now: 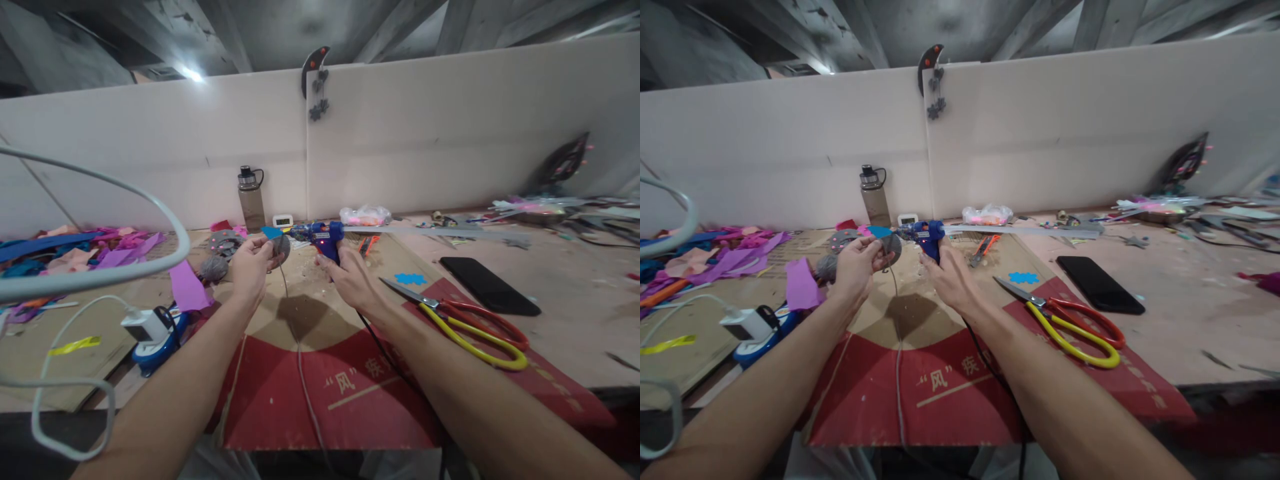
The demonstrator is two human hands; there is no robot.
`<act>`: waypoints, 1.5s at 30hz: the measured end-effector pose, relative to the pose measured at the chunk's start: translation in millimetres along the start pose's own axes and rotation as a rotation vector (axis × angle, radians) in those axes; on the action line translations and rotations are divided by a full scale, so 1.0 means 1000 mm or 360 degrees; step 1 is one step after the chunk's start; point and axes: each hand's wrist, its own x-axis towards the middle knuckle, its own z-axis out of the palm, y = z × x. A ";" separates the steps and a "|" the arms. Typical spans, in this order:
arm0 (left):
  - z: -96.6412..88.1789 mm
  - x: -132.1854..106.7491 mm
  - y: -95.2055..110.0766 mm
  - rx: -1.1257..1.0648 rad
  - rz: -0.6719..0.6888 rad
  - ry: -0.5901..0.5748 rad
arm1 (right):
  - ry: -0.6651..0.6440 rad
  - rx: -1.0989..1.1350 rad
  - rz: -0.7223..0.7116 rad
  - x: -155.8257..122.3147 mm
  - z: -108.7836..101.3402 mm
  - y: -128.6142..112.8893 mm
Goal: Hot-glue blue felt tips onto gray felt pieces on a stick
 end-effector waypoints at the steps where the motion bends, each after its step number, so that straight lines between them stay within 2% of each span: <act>1: 0.000 0.000 0.000 -0.0005 0.0000 0.0006 | -0.0003 0.0004 0.0001 0.000 0.000 0.000; 11: 0.001 -0.001 0.001 -0.0014 -0.0008 -0.0020 | 0.0023 -0.0009 -0.0046 -0.002 -0.002 -0.007; 18: 0.000 -0.001 0.003 -0.0037 -0.0038 -0.0010 | 0.0076 0.0103 0.0033 0.000 -0.003 -0.002; 22: 0.000 -0.001 0.004 -0.0054 -0.0076 0.0006 | -0.0022 0.0421 0.0333 0.007 -0.002 0.008; 25: 0.001 -0.003 0.006 -0.0080 -0.0106 -0.0005 | -0.0101 0.0479 0.0610 0.016 0.001 0.027; 27: 0.003 -0.004 0.006 -0.0077 -0.0102 -0.0017 | -0.0164 0.0306 0.0676 0.021 0.002 0.041; 30: 0.004 -0.006 0.006 -0.0041 -0.0051 -0.0037 | -0.0225 -0.0296 0.0512 0.022 -0.001 0.056; 32: 0.005 -0.007 0.005 -0.0006 0.0007 -0.0056 | -0.0115 -0.0641 0.0320 0.020 -0.005 0.058; 34: 0.005 -0.007 0.004 0.0074 0.0083 -0.0074 | 0.0073 -0.0746 0.0159 0.018 -0.005 0.052; 36: 0.006 -0.009 0.003 0.0204 0.0168 -0.0078 | 0.0149 -0.0552 0.0098 0.016 -0.001 0.038; 42: 0.008 -0.018 0.007 0.0540 0.0366 -0.0146 | -0.0221 0.0993 0.0463 0.008 0.028 -0.011; 45: 0.009 -0.018 0.007 0.0563 0.0390 -0.0197 | -0.0370 0.1331 0.0623 0.005 0.030 -0.020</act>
